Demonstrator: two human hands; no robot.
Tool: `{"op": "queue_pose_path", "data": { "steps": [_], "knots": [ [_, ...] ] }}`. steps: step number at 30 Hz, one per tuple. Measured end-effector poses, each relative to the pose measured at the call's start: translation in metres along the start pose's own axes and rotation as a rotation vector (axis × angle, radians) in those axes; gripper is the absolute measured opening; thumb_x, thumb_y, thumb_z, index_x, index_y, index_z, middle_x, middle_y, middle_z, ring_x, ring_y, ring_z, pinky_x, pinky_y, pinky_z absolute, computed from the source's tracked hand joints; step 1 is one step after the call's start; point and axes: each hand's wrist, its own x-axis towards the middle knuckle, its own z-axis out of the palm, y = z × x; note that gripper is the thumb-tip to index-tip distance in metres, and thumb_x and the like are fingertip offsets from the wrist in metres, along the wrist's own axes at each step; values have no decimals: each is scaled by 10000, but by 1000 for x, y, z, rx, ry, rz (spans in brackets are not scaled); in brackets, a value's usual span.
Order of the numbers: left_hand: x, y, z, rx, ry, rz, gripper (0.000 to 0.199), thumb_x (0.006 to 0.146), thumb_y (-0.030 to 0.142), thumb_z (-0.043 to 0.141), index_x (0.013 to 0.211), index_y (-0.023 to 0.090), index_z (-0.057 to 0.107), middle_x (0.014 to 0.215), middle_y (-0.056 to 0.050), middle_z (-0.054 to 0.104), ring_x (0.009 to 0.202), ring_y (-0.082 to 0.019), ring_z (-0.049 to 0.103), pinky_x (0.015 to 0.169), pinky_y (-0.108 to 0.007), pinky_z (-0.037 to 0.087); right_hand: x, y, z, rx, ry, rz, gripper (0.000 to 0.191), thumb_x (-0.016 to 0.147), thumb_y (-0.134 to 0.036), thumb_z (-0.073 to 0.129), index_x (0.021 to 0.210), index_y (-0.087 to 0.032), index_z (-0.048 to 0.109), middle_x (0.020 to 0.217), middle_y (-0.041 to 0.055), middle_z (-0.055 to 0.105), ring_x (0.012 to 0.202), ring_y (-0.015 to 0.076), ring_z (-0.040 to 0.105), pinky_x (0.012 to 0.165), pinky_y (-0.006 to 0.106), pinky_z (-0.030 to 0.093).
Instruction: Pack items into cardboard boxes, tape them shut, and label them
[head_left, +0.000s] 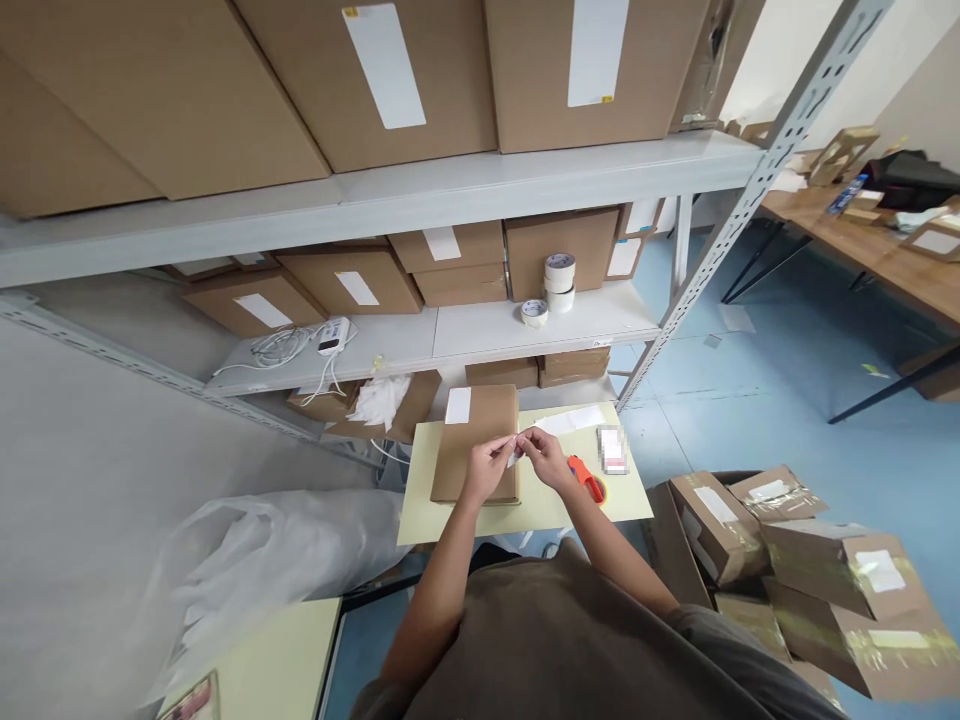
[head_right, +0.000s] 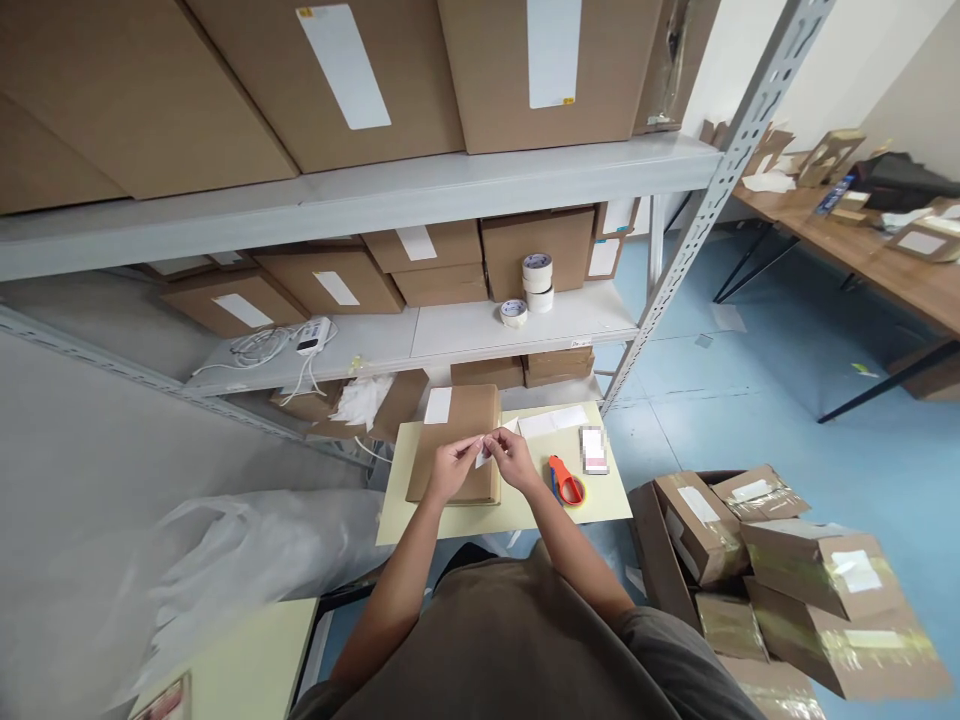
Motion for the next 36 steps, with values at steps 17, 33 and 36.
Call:
{"op": "queue_pose_path", "data": {
  "steps": [17,33,36],
  "knots": [
    [10,-17,-98,77,92,186,290,976,378,657,1160,232,827,1185,-93,797,1083,-262,753,1000,-379,598,43,-8,94,66,-24,41,350,896,-588,733,908,-238,742,838,42,713,797,203,659,793,354,558],
    [29,-12,-96,214,50,335,307,1036,326,560,1184,221,808,1176,-93,799,1066,-227,765,956,-358,615,54,-23,91,117,30,14,328,866,-560,780,860,-238,722,780,12,690,726,177,647,727,329,547],
    [29,-10,-83,220,61,350,300,1034,329,569,1174,222,812,1179,-93,798,1077,-230,763,972,-363,612,51,-25,79,113,34,16,337,851,-566,786,846,-238,709,767,9,682,712,177,639,715,332,546]
  ]
}}
